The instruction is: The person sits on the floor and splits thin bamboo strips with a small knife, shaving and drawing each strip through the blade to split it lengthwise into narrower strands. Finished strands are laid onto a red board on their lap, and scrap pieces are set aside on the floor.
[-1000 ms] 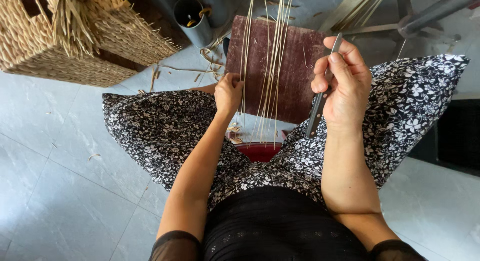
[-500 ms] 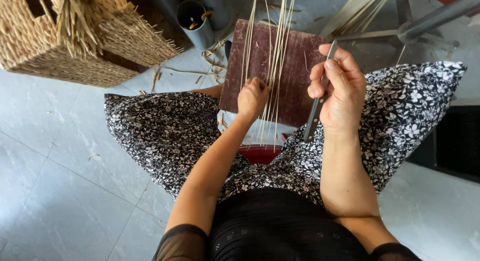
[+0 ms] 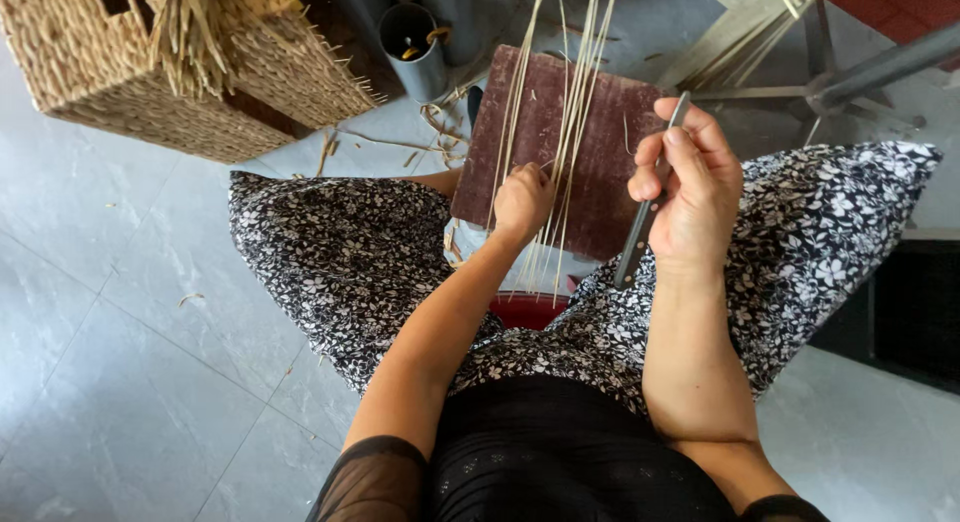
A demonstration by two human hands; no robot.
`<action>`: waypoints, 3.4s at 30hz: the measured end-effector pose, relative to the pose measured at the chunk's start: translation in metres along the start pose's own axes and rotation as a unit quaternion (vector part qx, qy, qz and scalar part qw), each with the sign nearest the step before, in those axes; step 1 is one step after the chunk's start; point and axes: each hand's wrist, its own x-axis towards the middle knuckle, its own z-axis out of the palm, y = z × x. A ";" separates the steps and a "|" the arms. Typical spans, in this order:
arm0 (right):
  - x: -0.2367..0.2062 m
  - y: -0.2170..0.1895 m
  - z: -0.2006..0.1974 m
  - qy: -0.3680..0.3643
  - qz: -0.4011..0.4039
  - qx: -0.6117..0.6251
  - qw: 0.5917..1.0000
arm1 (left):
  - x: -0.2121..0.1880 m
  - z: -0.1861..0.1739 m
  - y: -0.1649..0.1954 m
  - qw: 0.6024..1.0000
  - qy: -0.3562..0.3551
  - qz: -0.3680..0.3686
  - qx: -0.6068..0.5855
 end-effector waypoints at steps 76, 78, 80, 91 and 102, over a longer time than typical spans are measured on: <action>-0.006 0.013 0.018 -0.154 0.055 -0.219 0.962 | -0.067 -0.177 0.028 0.846 -0.075 0.033 -0.526; -0.013 0.016 0.037 -0.203 0.067 -0.219 0.952 | -0.069 -0.181 0.033 0.861 -0.082 0.052 -0.500; -0.017 0.018 0.049 -0.226 0.060 -0.237 0.943 | -0.074 -0.188 0.036 0.899 -0.069 0.063 -0.428; -0.019 0.024 0.053 -0.204 -0.012 -0.224 0.953 | -0.092 -0.222 0.036 0.914 -0.096 0.073 -0.388; -0.008 -0.002 0.034 -0.124 -0.058 -0.215 0.967 | -0.101 -0.245 0.013 0.878 -0.227 -0.046 -0.418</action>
